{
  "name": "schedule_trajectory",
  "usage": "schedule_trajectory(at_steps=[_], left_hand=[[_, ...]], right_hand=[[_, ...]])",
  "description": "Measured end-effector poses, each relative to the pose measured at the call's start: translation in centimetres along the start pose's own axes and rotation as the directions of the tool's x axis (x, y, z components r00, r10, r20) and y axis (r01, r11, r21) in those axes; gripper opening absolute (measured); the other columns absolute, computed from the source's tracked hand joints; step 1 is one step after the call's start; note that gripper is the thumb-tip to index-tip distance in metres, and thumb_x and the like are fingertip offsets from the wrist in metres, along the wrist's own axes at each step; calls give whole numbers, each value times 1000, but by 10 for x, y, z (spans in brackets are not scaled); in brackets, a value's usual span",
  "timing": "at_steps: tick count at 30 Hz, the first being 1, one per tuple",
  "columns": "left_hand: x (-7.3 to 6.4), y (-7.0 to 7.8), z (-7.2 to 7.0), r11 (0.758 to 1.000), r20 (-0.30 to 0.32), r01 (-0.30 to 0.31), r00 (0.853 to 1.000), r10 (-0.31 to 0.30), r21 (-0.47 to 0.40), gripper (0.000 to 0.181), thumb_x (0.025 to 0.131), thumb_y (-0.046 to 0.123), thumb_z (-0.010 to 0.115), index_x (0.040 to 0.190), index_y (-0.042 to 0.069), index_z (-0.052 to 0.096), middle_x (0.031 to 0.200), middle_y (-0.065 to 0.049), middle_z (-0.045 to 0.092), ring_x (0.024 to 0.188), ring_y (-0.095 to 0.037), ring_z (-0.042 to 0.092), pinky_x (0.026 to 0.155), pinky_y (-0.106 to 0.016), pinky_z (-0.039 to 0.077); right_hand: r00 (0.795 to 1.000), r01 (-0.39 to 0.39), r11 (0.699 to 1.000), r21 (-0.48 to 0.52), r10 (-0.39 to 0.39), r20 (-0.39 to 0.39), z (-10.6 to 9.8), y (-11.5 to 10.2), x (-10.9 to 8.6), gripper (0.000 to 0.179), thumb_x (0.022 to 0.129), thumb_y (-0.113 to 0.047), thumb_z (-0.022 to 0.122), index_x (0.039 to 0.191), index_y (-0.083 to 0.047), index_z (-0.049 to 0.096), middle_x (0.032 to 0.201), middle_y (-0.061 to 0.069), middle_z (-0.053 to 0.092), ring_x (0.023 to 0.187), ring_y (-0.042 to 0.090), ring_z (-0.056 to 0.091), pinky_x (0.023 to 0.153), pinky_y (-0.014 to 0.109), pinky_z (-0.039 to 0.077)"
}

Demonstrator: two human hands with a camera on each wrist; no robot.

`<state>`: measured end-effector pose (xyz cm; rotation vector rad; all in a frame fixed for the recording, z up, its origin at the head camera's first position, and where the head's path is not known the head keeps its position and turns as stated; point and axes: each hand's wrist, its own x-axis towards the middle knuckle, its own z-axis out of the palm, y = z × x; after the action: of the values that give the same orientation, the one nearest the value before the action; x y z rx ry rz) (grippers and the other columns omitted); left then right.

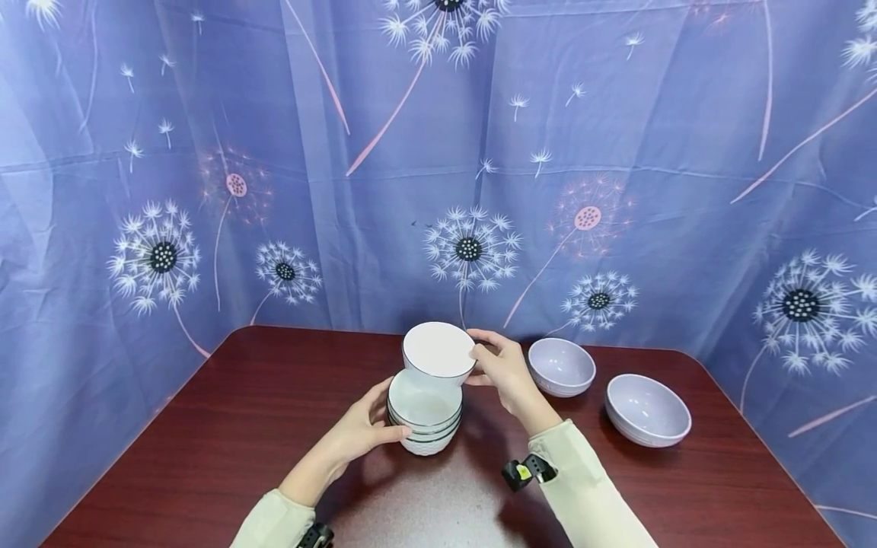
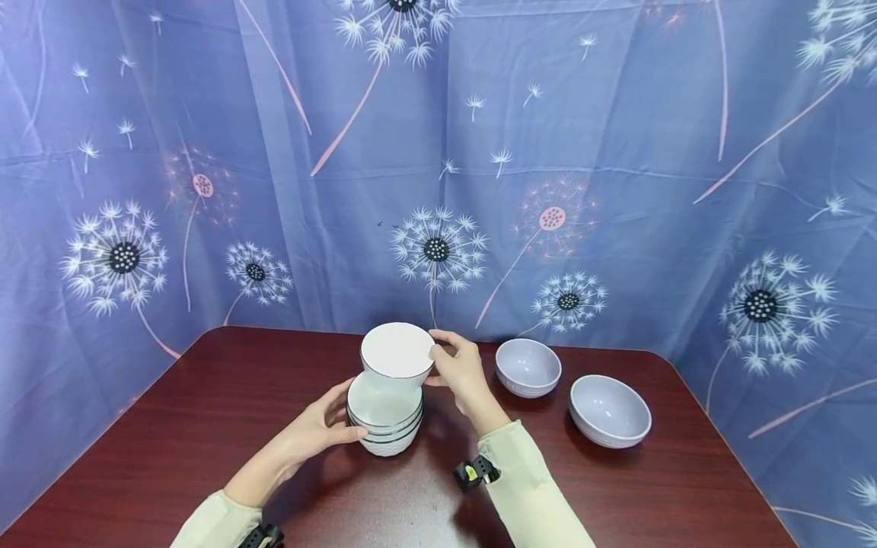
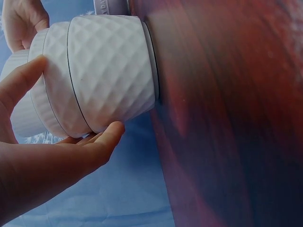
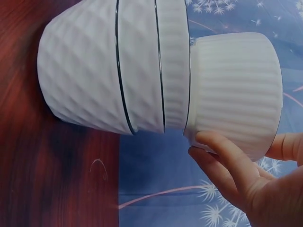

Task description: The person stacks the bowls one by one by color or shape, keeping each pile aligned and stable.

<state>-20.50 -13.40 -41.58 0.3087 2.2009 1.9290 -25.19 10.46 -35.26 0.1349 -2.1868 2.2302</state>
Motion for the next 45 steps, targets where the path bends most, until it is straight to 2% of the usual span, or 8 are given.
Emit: schedule_trajectory(at_steps=[7,14,17,25,34,45], left_hand=[[-1,0,-1,1000,-1,11,1000,-11,7,90,79,12,79,151,6,26,153,-21,28,139,-41,28,113,-56,23],[-2,2,0,1000,-14,21,1000,-21,17,91,79,10,78,151,3,23,152,-25,27,138,-42,29,113,-54,25],[-3,3,0,1000,-8,16,1000,-16,11,91,79,9,77,151,1,22,152,-27,26,138,-42,29,113,-54,25],[-2,-1,-2,1000,28,-20,999,20,17,95,79,15,78,150,-4,18,152,-28,25,137,-44,28,112,-55,25],[-1,-1,-2,1000,20,-16,1000,16,-4,93,78,12,79,150,0,22,153,-25,26,138,-42,27,113,-53,24],[-1,1,0,1000,-10,5,1000,-5,29,89,77,12,80,149,2,28,150,-26,31,138,-44,27,113,-54,24]], right_hand=[[1000,7,1000,-30,-7,7,7,2,-5,42,85,4,48,127,6,57,103,22,65,68,19,64,62,40,60],[999,21,999,-50,-20,26,13,2,-10,40,86,3,49,125,5,59,104,22,65,70,21,64,64,43,60],[999,23,998,-50,-21,31,14,3,-11,40,85,3,49,124,5,59,104,22,65,71,21,65,63,43,60],[999,18,999,-44,-16,43,19,2,-13,41,83,4,49,123,5,60,93,16,66,62,19,59,61,40,60],[998,20,998,-55,-17,54,20,5,-15,40,84,5,49,122,6,60,92,16,66,64,19,61,62,44,59],[996,56,995,-84,-51,67,19,7,-16,37,84,5,51,119,7,61,87,13,66,63,16,60,60,45,59]])
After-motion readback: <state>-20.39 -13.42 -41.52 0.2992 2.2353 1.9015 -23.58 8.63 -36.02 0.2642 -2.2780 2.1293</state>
